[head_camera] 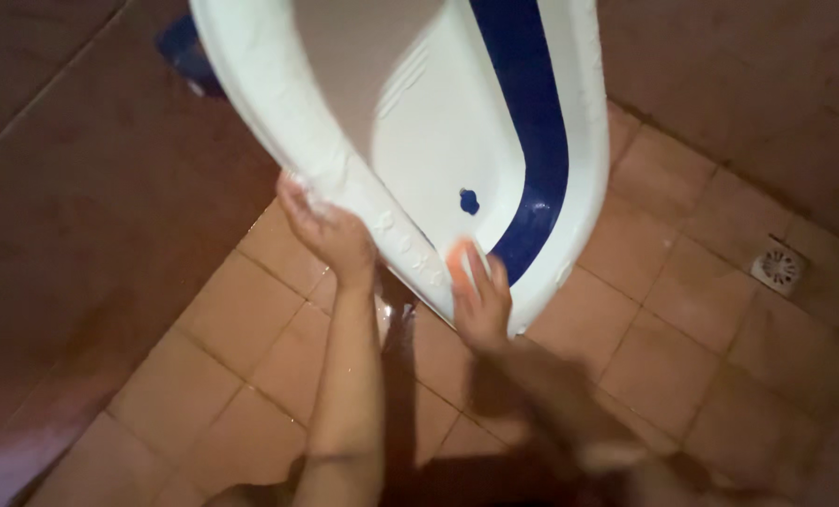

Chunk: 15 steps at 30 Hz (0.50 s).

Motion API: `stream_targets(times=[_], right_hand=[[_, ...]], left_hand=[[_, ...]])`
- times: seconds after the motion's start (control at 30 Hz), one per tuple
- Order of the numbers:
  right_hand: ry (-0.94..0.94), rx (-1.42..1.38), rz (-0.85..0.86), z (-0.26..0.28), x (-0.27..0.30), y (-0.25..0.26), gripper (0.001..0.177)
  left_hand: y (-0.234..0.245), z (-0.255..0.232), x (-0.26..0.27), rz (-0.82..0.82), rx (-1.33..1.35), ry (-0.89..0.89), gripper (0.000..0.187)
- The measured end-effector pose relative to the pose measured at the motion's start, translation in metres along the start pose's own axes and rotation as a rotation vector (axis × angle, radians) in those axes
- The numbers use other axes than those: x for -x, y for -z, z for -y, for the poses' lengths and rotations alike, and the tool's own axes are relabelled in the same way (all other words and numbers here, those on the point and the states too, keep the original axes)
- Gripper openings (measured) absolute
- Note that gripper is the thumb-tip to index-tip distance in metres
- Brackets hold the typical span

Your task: The person scrubs a white and blue baby bathtub with a brush and soap. They clean the exterior frame and legs, then flip the tub to scrub the interior basin and rim.

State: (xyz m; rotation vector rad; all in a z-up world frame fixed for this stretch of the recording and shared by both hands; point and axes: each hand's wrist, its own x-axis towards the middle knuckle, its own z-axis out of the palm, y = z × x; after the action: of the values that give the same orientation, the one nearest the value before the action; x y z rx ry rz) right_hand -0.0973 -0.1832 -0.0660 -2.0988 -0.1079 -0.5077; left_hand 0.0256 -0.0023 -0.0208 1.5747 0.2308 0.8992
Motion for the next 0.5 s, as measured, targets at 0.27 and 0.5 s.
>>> stream_targets(times=[0.27,0.5], right_hand=[[-0.155,-0.602,0.371,0.007,-0.187,-0.078,0.049],[-0.676,-0.346,0.503,-0.026,-0.078,-0.039,0.05]], left_hand=[[-0.014,-0.009,-0.002,-0.008,0.171,0.033,0.036],[-0.003,0.004,-0.015,-0.052,0.055,-0.055,0.039]])
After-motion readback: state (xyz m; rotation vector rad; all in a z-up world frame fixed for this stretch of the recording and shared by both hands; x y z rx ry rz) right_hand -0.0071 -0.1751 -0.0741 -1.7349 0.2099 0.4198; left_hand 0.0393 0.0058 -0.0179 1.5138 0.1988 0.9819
